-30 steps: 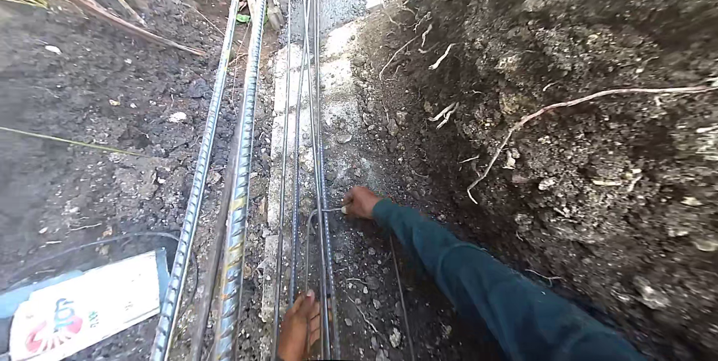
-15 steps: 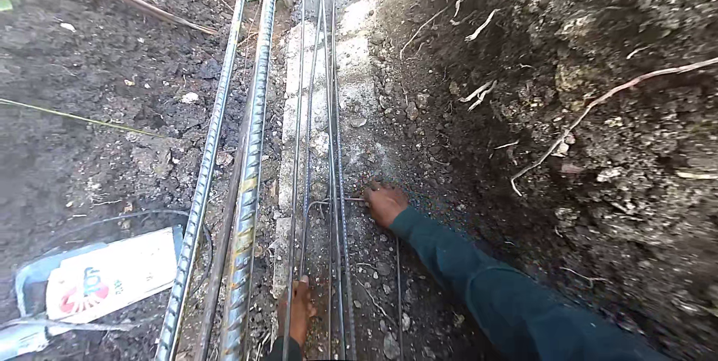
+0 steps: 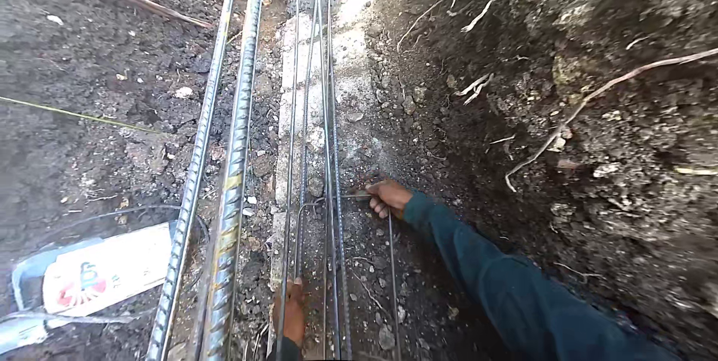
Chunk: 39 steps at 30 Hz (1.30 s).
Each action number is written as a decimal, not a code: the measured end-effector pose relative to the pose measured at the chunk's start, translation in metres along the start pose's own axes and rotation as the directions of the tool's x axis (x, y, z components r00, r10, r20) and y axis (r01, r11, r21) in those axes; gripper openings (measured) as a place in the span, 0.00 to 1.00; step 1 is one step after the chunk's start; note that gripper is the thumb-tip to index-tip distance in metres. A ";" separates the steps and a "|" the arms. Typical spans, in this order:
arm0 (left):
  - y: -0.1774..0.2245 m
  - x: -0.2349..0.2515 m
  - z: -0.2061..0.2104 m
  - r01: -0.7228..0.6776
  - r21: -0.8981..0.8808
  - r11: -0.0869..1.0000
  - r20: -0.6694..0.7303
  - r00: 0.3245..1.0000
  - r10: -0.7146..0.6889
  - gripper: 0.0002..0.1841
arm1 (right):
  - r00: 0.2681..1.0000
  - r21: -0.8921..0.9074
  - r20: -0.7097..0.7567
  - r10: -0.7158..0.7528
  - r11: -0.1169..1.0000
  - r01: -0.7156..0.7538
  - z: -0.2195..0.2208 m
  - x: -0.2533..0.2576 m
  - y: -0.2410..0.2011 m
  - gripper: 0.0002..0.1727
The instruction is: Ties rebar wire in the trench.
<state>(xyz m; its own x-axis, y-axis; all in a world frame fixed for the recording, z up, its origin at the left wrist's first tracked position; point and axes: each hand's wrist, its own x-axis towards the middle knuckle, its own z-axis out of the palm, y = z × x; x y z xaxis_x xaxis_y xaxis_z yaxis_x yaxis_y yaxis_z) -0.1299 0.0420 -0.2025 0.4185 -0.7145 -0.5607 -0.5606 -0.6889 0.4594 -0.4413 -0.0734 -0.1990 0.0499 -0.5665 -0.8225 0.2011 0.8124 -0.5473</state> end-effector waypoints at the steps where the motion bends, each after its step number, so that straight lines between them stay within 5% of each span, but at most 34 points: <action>1: 0.001 0.001 0.000 0.007 0.023 1.000 -0.003 1.000 -0.007 0.22 | 0.999 -0.004 -0.033 -0.012 1.000 0.012 0.005 -0.002 0.002 0.20; 6: -0.027 0.023 -0.012 -0.039 0.105 0.994 0.021 0.999 0.037 0.22 | 0.979 -0.387 -0.112 -0.171 0.915 0.115 0.038 0.009 0.014 0.19; 17: -0.054 0.045 -0.007 -0.029 0.087 0.996 0.004 1.000 0.028 0.21 | 0.938 -0.688 -0.217 -0.272 0.724 0.051 0.065 -0.018 -0.006 0.22; 21: -0.050 0.044 -0.015 -0.054 0.085 0.995 0.023 0.998 0.052 0.23 | 0.950 -0.670 -0.186 -0.250 0.739 0.063 0.075 -0.019 -0.002 0.28; 27: -0.087 0.058 -0.023 -0.035 0.124 0.992 0.000 0.999 0.035 0.24 | 0.975 -0.488 -0.119 -0.189 0.866 0.108 0.067 -0.005 0.012 0.20; 34: -0.067 0.045 -0.026 -0.033 -0.059 0.998 -0.010 0.999 0.033 0.21 | 0.942 -0.436 -0.210 -0.261 0.887 0.149 0.073 0.001 0.020 0.16; 39: -0.036 0.022 -0.036 -0.018 -0.035 0.999 -0.045 0.999 0.016 0.19 | 0.946 -0.428 -0.209 -0.249 0.893 0.140 0.073 0.000 0.021 0.16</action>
<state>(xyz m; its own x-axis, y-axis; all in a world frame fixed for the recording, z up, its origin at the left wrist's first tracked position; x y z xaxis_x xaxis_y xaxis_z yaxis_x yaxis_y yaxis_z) -0.0751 0.0471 -0.2067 0.4412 -0.7302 -0.5217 -0.5426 -0.6801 0.4930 -0.3655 -0.0662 -0.1988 -0.2075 -0.7091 -0.6739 -0.2324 0.7049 -0.6702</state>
